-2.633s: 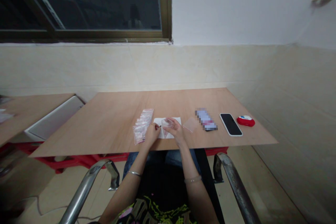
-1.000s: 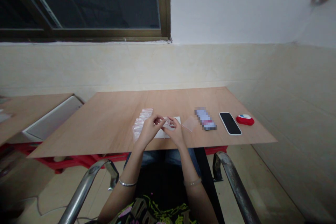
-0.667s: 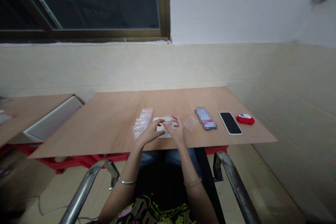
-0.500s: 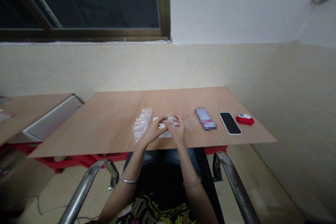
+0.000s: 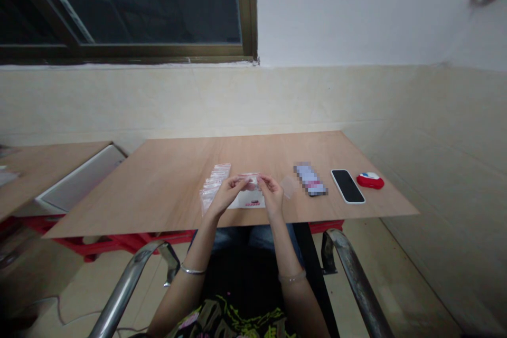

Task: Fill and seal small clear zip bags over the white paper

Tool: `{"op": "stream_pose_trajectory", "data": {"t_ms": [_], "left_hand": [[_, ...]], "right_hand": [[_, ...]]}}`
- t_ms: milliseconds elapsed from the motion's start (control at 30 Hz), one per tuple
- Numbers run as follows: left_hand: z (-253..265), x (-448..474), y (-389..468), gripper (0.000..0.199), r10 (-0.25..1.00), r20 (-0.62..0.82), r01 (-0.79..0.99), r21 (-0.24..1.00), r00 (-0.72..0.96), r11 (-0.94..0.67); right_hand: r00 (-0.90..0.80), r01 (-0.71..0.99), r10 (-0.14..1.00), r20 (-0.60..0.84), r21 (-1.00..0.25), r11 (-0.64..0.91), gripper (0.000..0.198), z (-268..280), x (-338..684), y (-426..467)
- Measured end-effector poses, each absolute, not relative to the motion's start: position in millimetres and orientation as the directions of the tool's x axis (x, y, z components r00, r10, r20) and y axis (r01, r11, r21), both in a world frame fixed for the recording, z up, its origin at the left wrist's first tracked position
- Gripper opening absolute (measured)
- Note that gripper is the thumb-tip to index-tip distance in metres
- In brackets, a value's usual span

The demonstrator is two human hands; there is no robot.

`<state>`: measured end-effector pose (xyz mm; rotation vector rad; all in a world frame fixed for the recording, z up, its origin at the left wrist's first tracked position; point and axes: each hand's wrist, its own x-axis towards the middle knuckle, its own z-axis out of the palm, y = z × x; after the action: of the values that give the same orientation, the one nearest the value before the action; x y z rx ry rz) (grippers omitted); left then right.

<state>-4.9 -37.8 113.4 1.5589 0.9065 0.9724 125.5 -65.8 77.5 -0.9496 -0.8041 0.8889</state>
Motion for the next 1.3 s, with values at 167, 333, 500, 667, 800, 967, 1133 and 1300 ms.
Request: {"op": "stream_pose_trajectory", "data": {"t_ms": [167,333,500,667,800,967,1133,1300], "left_hand": [[118.0,-4.1,-40.5,0.031,0.883,0.16,0.06,0.977,0.442,-0.207],[126.6,-1.2,-44.9,0.031,0.915,0.248,0.031,0.962,0.317,-0.271],[124.5,3.7,-47.6,0.033,0.911,0.318,0.084,0.933,0.262,-0.349],[120.1,8.8,-50.8,0.036,0.911,0.36,0.204,0.894,0.199,-0.398],[120.5,10.8,-53.2,0.035,0.908,0.39,0.26,0.871,0.151,-0.417],[122.7,12.4,-54.8,0.034,0.907,0.4,0.26,0.869,0.13,-0.42],[122.0,13.6,-54.9,0.034,0.905,0.4,0.211,0.881,0.142,-0.423],[119.1,17.3,-56.8,0.036,0.913,0.381,0.133,0.907,0.146,-0.4]], "right_hand": [[0.373,-0.323,0.911,0.178,-0.895,0.307,0.025,84.3,122.8,-69.3],[0.403,-0.323,0.902,0.156,-0.898,0.3,0.025,89.5,122.7,-72.2],[0.352,-0.299,0.919,0.18,-0.908,0.292,0.025,93.0,123.2,-74.5],[0.347,-0.299,0.921,0.178,-0.91,0.288,0.024,97.2,121.9,-76.8],[0.37,-0.269,0.91,0.186,-0.916,0.297,0.023,101.0,121.8,-79.0],[0.371,-0.254,0.907,0.199,-0.918,0.306,0.023,104.1,121.6,-80.8],[0.352,-0.334,0.921,0.165,-0.898,0.288,0.022,103.4,116.1,-79.6],[0.319,-0.39,0.947,0.035,-0.906,0.165,0.033,102.7,111.9,-79.7]]}}
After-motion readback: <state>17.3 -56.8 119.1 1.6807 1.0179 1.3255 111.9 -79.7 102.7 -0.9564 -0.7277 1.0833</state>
